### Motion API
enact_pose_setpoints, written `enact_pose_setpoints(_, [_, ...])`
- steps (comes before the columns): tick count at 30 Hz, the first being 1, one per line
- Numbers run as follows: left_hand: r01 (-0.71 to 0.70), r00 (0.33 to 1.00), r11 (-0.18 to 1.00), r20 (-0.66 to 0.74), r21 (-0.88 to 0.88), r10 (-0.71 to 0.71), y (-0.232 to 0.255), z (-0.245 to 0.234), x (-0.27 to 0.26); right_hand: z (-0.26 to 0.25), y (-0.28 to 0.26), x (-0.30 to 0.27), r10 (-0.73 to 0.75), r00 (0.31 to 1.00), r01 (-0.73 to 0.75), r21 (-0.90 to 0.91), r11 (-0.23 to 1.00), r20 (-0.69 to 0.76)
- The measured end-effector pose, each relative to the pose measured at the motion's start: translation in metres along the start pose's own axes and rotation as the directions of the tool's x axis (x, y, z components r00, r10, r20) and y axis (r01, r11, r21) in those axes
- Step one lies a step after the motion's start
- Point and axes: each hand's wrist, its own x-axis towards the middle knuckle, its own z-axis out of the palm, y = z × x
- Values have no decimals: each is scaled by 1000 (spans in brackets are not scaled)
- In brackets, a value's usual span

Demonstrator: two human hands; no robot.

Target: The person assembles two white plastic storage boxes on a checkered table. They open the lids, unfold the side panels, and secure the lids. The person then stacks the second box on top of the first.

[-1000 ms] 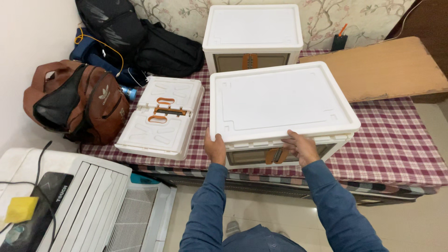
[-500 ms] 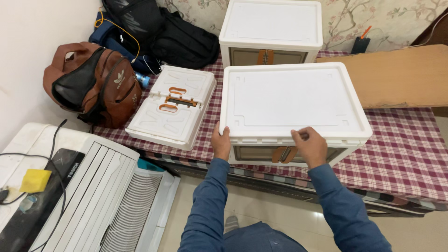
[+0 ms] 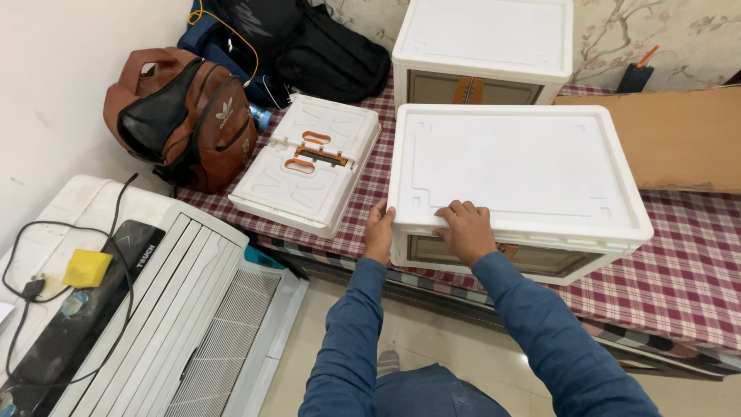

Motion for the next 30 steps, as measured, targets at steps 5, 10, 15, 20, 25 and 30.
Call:
enact_pose_setpoints(5, [37,999,998,18,56,-38,0,-6,-5,4,5,1,-72,997,73,48,996,-20])
enact_pose_setpoints(10, [-63,998,991,9,115,62,4,-4,-14,10,7,-5,-89,991,93,37,995,-96])
enact_pose_setpoints(15, [-90,993,961,-48,262,106,23,5,-27,18,5,-9,-104,983,107,16,994,-150])
enact_pose_setpoints(20, [-140,943,648,-98,749,317,42,19,-48,14,11,-14,-68,988,82,102,991,-139])
enact_pose_setpoints(25, [-376,847,290,199,880,494,30,59,-62,5,43,-41,83,976,-56,139,989,-199])
enact_pose_setpoints(30, [-583,793,294,453,757,407,12,114,-78,-4,90,-76,246,917,-220,114,969,-315])
